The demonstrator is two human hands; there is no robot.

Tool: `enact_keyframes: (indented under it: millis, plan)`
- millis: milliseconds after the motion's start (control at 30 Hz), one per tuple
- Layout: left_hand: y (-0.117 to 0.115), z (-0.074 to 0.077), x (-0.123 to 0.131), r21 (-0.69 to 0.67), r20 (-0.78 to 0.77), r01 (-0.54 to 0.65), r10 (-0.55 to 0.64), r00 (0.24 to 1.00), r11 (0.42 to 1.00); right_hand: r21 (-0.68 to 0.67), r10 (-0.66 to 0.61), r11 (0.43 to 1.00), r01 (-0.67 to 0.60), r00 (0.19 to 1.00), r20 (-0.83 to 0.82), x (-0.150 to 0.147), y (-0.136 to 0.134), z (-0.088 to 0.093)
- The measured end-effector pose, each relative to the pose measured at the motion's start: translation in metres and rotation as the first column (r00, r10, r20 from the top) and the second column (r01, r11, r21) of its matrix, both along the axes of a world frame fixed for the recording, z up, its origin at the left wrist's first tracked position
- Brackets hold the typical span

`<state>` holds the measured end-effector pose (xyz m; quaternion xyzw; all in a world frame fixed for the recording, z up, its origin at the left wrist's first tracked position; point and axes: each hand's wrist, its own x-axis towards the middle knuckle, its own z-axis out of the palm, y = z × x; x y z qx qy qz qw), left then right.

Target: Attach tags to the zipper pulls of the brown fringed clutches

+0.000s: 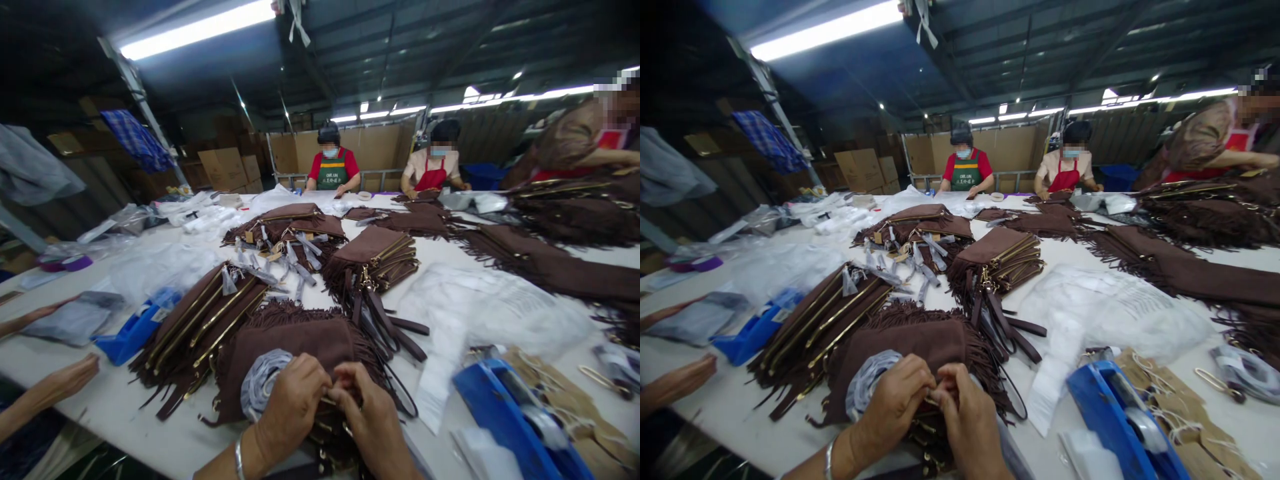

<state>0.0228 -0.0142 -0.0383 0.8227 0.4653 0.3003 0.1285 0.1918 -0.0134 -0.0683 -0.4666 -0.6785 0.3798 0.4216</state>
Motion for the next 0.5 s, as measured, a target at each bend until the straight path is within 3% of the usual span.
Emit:
enact_keyframes:
  millis: [133,300,500]
  plan:
    - [0.002,-0.002,0.000,-0.046,-0.010,0.046,-0.047,0.999,0.998,-0.243,0.093,0.961,-0.135,0.980,-0.177,0.007,0.008,0.001]
    - [0.010,-0.009,-0.001,-0.118,-0.001,0.086,-0.087,0.996,0.989,-0.307,0.106,0.930,-0.200,0.949,-0.298,0.010,0.017,-0.002]
    - [0.017,-0.021,-0.003,-0.145,0.046,0.077,-0.071,0.996,0.986,-0.389,0.083,0.870,-0.304,0.867,-0.491,0.007,0.024,-0.018]
